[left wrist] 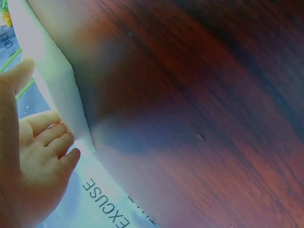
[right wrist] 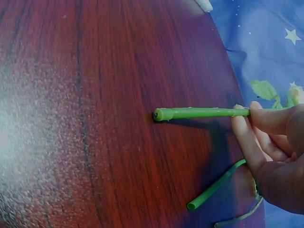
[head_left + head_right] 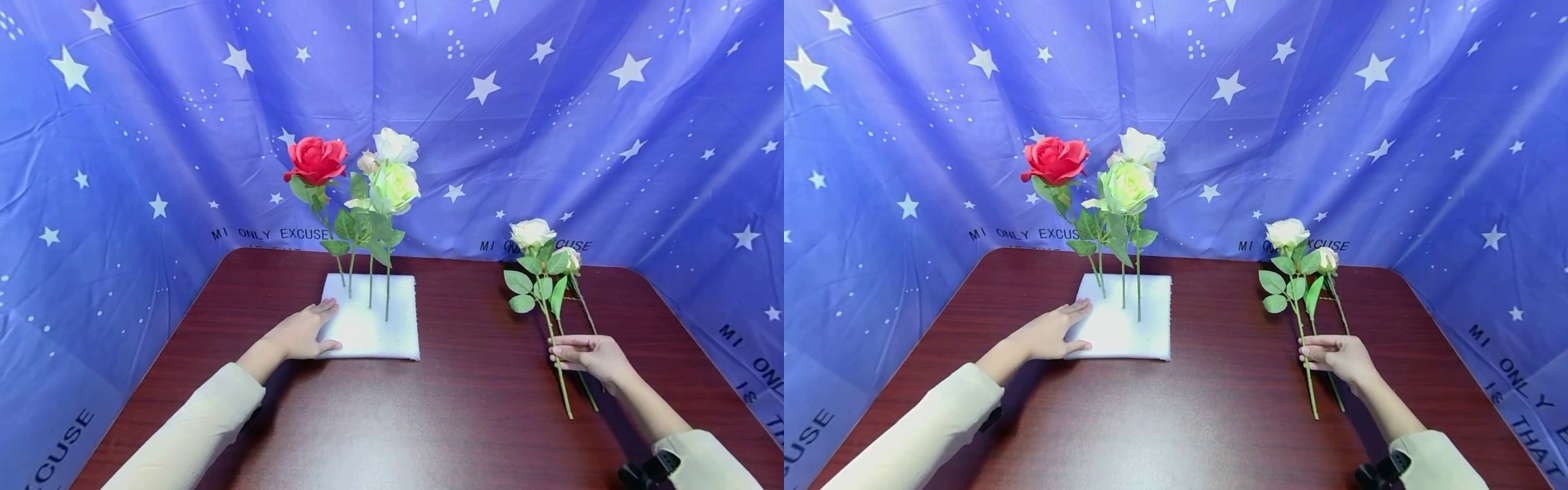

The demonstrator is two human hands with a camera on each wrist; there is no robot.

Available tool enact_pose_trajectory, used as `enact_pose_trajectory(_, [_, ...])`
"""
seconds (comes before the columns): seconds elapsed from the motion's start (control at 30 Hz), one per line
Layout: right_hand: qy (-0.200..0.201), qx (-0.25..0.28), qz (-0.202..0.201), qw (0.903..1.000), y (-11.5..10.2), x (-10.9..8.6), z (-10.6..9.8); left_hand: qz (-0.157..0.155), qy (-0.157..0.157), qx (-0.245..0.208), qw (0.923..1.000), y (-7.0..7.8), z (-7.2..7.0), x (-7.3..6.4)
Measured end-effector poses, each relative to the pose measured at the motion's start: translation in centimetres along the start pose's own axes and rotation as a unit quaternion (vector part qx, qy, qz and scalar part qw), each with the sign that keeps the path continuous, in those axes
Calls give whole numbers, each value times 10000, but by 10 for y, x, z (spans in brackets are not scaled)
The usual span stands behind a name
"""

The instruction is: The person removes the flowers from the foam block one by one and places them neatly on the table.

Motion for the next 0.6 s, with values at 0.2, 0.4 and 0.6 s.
enact_pose_trajectory(0.2, [55, -376, 486, 9981, 6, -1, -1, -14, -18, -21, 10000, 1, -1, -1])
enact_pose_trajectory(0.4, [-117, -498, 894, 9947, 10, -6, 0, -36, -11, -33, 10000, 1, -2, -2])
enact_pose_trajectory(0.6, [-38, -473, 1194, 9917, 16, -13, 1, -27, -36, -25, 10000, 2, -3, -3])
Point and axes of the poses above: each hand's wrist, its own x-axis towards the middle knuckle, its own z-axis out of the palm, y = z × x, the point moved 6 cm from there along x, towards the middle knuckle, and after that the axes turned 1 degree about y, right-handed, at the moved point
